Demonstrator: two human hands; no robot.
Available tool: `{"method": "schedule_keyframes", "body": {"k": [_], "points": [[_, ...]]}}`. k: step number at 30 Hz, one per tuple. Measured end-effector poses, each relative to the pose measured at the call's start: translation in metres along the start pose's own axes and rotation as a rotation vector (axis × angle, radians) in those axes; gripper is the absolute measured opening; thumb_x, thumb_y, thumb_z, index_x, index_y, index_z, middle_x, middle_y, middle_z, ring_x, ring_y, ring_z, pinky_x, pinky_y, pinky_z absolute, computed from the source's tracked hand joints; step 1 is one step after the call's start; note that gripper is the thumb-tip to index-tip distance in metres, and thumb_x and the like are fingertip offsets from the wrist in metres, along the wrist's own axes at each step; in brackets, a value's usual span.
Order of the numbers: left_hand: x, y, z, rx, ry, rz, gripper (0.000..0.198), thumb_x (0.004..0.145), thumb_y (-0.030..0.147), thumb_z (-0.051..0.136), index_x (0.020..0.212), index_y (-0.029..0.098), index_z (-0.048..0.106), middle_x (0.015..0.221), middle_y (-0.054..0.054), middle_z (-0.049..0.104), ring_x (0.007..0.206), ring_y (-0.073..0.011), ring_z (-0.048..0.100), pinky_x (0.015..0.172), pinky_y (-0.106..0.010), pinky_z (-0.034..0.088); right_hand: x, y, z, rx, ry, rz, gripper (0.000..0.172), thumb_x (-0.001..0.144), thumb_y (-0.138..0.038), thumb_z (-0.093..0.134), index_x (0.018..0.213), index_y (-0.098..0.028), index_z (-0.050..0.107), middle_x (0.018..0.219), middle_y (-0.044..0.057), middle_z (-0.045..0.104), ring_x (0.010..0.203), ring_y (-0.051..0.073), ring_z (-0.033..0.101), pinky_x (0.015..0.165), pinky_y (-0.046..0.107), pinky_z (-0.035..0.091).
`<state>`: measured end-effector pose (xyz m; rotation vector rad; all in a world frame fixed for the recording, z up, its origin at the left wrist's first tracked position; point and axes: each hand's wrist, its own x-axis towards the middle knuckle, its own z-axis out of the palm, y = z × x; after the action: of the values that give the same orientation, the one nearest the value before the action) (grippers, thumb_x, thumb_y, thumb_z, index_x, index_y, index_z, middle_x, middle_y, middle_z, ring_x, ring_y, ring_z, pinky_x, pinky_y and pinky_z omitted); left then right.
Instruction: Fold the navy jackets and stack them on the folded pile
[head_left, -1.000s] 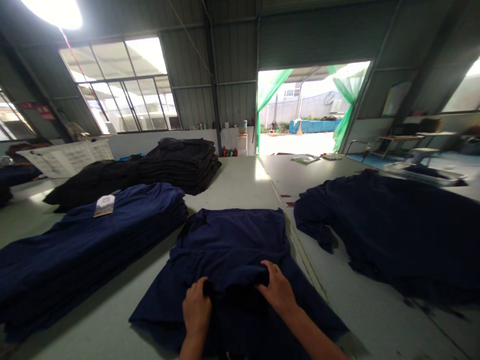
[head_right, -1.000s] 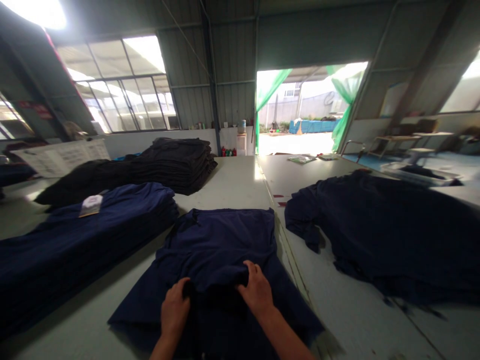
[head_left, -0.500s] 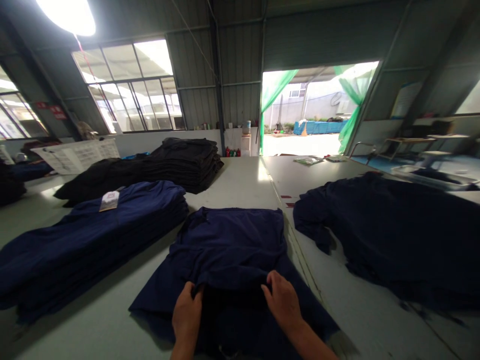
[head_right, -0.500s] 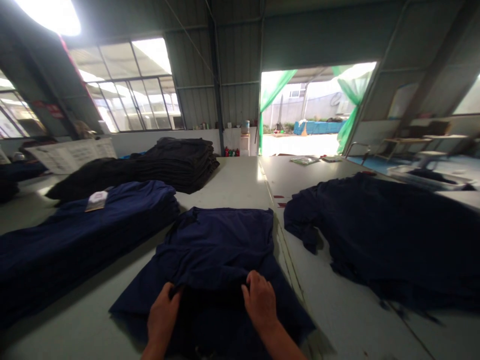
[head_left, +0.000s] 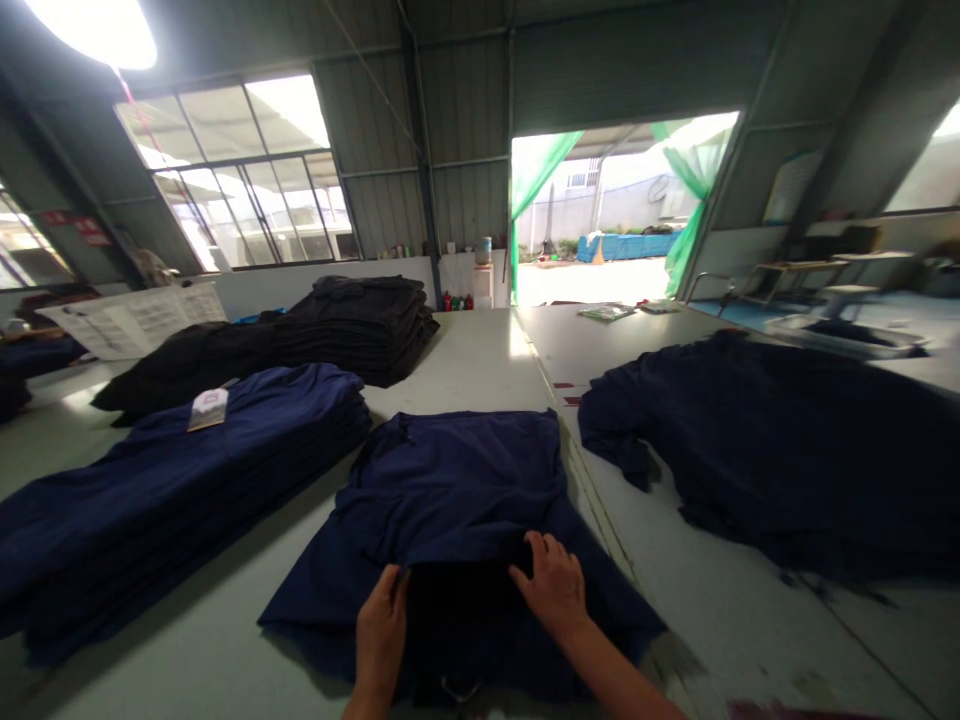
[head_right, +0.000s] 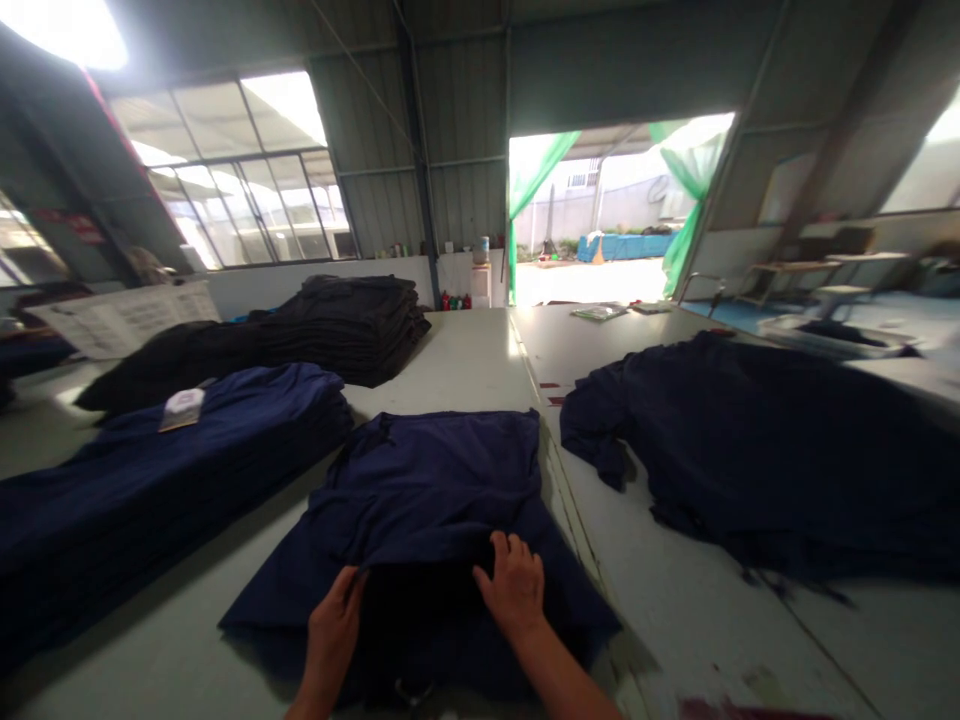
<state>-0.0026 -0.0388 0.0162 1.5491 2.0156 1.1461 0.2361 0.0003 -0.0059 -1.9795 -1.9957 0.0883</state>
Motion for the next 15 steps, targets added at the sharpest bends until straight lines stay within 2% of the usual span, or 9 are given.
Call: {"method": "schedule_keyframes", "body": {"k": [3, 5, 7, 9, 12, 15], "points": [[0.006, 0.003, 0.004, -0.086, -0.152, 0.096, 0.043, 0.079, 0.054, 0.038, 0.081, 0.019, 0.062, 0.074, 0.001, 0.065, 0.068, -0.0106, 0.059, 0.067, -0.016, 0.045, 0.001, -0.020, -0.006, 0.010, 0.091, 0.018, 0.037, 0.072, -0.037, 0.059, 0.105, -0.022, 0.052, 0.100, 0.007, 0.054, 0.096, 0.025, 0.049, 0.083, 0.038, 0.033], [0.011, 0.002, 0.002, -0.127, -0.210, 0.148, 0.043, 0.078, 0.055, 0.039, 0.081, 0.019, 0.063, 0.078, 0.000, 0.067, 0.074, -0.0122, 0.060, 0.071, -0.017, 0.046, 0.006, -0.033, -0.010, 0.006, 0.126, 0.034, 0.028, 0.073, -0.027, 0.056, 0.101, -0.023, 0.054, 0.097, 0.006, 0.055, 0.095, 0.024, 0.049, 0.082, 0.037, 0.032], [0.016, -0.004, -0.004, -0.131, -0.219, 0.185, 0.042, 0.076, 0.056, 0.043, 0.081, 0.020, 0.064, 0.082, -0.002, 0.069, 0.079, -0.0153, 0.062, 0.075, -0.020, 0.047, 0.012, -0.039, -0.016, 0.018, 0.147, 0.062, 0.023, 0.075, -0.014, 0.048, 0.094, -0.023, 0.056, 0.092, 0.005, 0.055, 0.092, 0.021, 0.049, 0.080, 0.035, 0.033], [0.021, -0.012, -0.014, -0.090, -0.227, 0.226, 0.036, 0.074, 0.053, 0.047, 0.080, 0.021, 0.064, 0.085, -0.003, 0.069, 0.082, -0.0175, 0.062, 0.078, -0.023, 0.047, 0.016, -0.039, -0.029, 0.072, 0.172, 0.080, 0.029, 0.073, -0.005, 0.041, 0.091, -0.022, 0.057, 0.092, 0.005, 0.056, 0.092, 0.019, 0.049, 0.080, 0.031, 0.034], [0.024, -0.019, -0.031, 0.051, -0.284, 0.271, 0.020, 0.074, 0.041, 0.050, 0.079, 0.025, 0.060, 0.083, -0.001, 0.067, 0.079, -0.0161, 0.061, 0.074, -0.022, 0.046, 0.012, -0.031, -0.057, 0.228, 0.195, 0.077, 0.033, 0.070, -0.004, 0.036, 0.091, -0.020, 0.055, 0.095, 0.005, 0.056, 0.092, 0.016, 0.051, 0.082, 0.028, 0.036], [0.021, -0.018, -0.046, 0.225, -0.339, 0.267, 0.015, 0.078, 0.024, 0.039, 0.080, 0.025, 0.054, 0.080, 0.001, 0.063, 0.071, -0.0123, 0.059, 0.066, -0.020, 0.042, -0.005, -0.022, -0.086, 0.426, 0.083, 0.081, 0.030, 0.071, -0.008, 0.034, 0.090, -0.021, 0.053, 0.081, 0.000, 0.058, 0.075, 0.013, 0.054, 0.073, 0.026, 0.039]]}}
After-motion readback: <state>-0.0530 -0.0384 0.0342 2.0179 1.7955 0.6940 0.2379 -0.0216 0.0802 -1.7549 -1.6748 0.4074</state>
